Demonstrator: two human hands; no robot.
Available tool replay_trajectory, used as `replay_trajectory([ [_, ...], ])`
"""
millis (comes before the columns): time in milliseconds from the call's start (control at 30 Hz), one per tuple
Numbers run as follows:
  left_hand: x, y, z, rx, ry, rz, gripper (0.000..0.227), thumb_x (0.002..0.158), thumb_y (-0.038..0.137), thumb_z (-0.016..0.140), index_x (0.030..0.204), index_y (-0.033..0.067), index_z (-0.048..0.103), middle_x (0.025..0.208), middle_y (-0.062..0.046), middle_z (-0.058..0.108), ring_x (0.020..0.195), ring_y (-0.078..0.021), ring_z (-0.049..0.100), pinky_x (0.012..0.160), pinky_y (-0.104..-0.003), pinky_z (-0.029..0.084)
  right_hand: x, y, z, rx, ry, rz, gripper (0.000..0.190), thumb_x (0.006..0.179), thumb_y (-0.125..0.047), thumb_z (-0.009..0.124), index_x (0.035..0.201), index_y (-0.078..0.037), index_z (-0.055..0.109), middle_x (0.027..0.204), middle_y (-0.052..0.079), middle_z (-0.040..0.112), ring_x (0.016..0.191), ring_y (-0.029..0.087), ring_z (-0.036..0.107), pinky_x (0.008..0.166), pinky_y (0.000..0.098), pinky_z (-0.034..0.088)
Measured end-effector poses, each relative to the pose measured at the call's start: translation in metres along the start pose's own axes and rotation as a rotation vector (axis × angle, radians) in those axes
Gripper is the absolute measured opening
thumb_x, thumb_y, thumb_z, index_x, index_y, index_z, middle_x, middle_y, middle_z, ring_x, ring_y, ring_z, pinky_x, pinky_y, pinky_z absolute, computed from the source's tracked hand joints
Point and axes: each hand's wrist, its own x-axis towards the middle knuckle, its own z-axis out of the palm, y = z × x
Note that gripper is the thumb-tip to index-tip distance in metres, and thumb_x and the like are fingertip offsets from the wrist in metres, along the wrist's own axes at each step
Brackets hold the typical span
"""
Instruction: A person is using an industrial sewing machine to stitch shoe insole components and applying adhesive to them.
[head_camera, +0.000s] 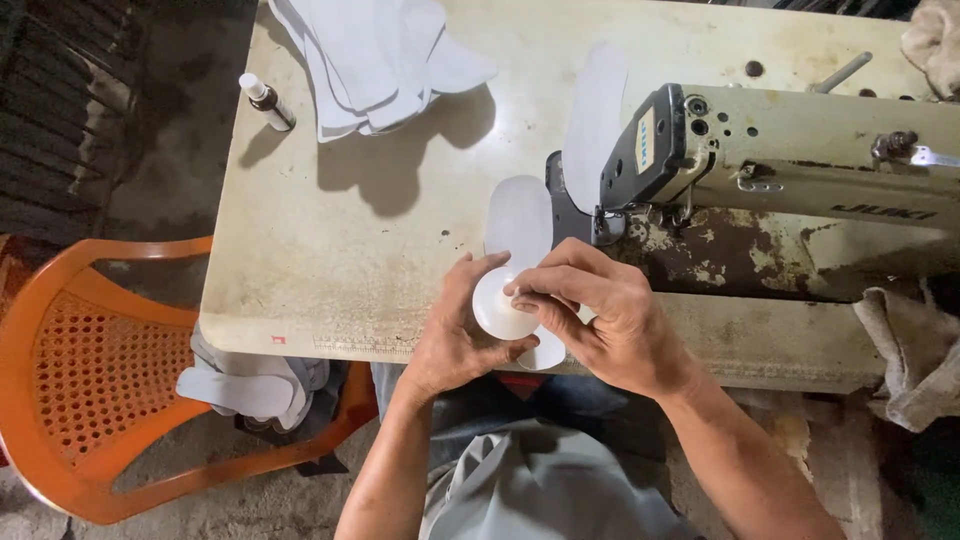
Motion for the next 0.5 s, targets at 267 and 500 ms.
replay_trajectory([
  [267,0.0,-0.003,-0.001,-0.008,0.003,0.012,0.089,0.065,0.03,0.098,0.142,0.0077,0.057,0.135,-0.013,0.063,0.129,-0.0373,0.057,0.123,-0.063,0.023,0.006,-0.009,-0.005,-0.018,0.01,-0.016,0.015,0.094,-0.001,0.072,0.106,-0.004,0.08,0.083,0.01,0.066,0.066,0.015,0.056,0.06,0.0296,0.052],
  [500,-0.002,-0.007,-0.001,-0.004,-0.002,0.001,0.088,0.065,0.029,0.098,0.14,0.0084,0.058,0.136,-0.012,0.063,0.129,-0.036,0.056,0.123,-0.061,0.024,0.003,-0.005,-0.001,-0.059,0.026,-0.042,0.012,0.094,-0.002,0.073,0.104,-0.004,0.079,0.082,0.01,0.066,0.064,0.017,0.057,0.058,0.0299,0.053],
])
